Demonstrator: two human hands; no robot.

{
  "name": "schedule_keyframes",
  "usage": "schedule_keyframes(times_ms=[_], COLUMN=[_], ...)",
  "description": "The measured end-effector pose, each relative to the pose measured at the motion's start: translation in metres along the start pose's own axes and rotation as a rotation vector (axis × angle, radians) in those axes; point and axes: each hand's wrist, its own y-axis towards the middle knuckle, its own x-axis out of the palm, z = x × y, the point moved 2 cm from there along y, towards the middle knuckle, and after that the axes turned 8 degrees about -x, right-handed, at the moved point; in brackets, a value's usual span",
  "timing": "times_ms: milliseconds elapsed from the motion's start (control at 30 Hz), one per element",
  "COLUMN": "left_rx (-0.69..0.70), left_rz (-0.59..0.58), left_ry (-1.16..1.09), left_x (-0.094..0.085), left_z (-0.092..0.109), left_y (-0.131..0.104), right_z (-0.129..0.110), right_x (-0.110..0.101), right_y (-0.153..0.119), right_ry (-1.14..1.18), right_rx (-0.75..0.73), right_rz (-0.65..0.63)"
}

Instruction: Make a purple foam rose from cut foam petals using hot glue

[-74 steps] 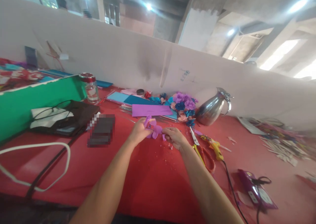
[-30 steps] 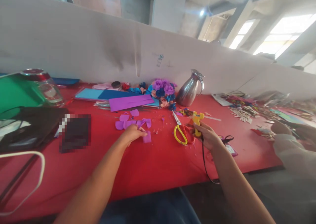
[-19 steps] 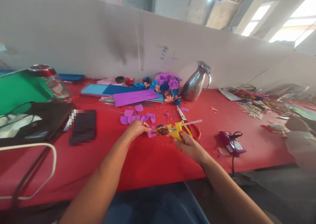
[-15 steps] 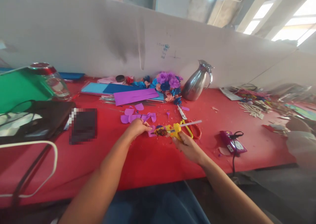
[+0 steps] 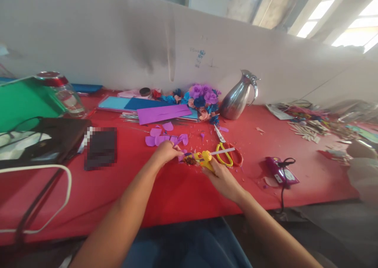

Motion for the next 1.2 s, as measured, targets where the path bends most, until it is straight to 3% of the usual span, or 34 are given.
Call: schedule_keyframes(times_ms=[300, 733, 900, 1067, 1200], left_rx=[-0.030, -0.029, -0.035, -0.038, 0.028], left_rz=[-0.055, -0.038, -0.034, -0.054, -0.018], left_ry=[0.079, 0.071, 0.069, -0.016, -0.119], left_x=[-0.002, 0.002, 0.000, -0.003, -0.007], left_z=[0.005, 0.000, 0.003, 0.003, 0.003], left_y=[-0.004, -0.001, -0.003, -0.001, 0.001], right_z=[0.001, 0.005, 0.013, 0.046, 0.097], right_x=[-0.003, -0.015, -0.015, -0.043, -0.088], right_y=[-0.002, -0.003, -0.005, 0.014, 0.046], right_ry=[-0.062, -0.094, 0.063, 0.421, 0.353], right_rx=[-0.003, 0.038, 0.049, 0.168, 0.328], right_rz=[0.002, 0.022, 0.085, 0.265, 0.382])
